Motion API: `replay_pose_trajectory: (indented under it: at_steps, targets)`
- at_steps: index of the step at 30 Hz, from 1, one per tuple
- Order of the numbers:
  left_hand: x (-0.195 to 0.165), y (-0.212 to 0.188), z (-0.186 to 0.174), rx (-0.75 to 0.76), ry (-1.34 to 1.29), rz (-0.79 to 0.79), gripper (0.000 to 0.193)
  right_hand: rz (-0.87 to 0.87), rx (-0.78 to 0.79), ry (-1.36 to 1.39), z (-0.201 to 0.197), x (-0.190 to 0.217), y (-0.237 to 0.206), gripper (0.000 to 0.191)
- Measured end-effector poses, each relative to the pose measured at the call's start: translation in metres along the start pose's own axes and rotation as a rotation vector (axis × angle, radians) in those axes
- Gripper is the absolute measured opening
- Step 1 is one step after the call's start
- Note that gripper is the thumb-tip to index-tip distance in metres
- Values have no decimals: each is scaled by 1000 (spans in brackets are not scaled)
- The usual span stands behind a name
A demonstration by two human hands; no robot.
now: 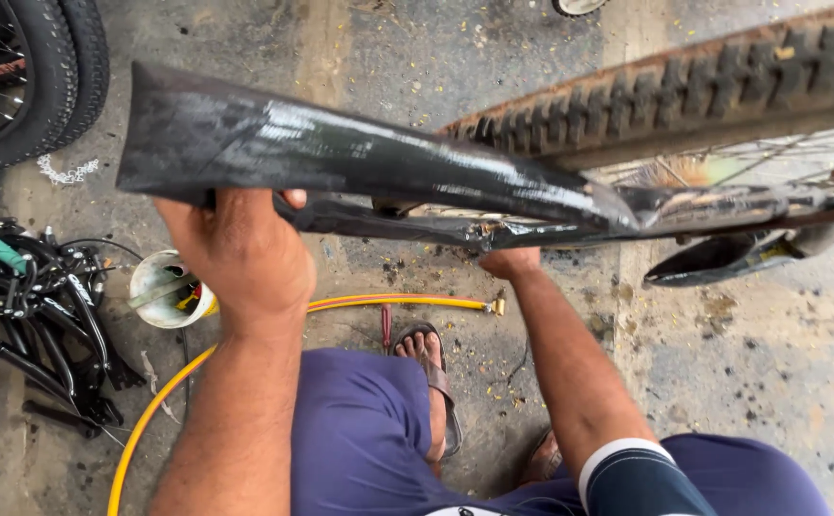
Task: The person submerges a bicycle inner tube in a green basin of water and rubs it with both hands to clean it. They repeatedly lift and re-submerge sections of the tube, then remove it from the water and inspect the surface.
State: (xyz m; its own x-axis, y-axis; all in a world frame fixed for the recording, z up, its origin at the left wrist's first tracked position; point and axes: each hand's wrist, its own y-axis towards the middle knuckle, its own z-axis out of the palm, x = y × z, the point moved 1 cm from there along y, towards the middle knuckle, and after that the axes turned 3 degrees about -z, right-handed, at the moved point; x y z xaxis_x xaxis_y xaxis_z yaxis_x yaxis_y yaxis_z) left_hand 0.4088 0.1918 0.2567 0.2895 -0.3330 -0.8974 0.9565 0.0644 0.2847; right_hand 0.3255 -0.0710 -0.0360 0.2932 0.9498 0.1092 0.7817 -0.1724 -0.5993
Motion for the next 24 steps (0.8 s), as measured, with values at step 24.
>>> replay_pose_trajectory:
  at_steps: [24]
  targets:
    - [-4,11,17,119,-218,39,13,-255,-178,1985,9,47,-51,39]
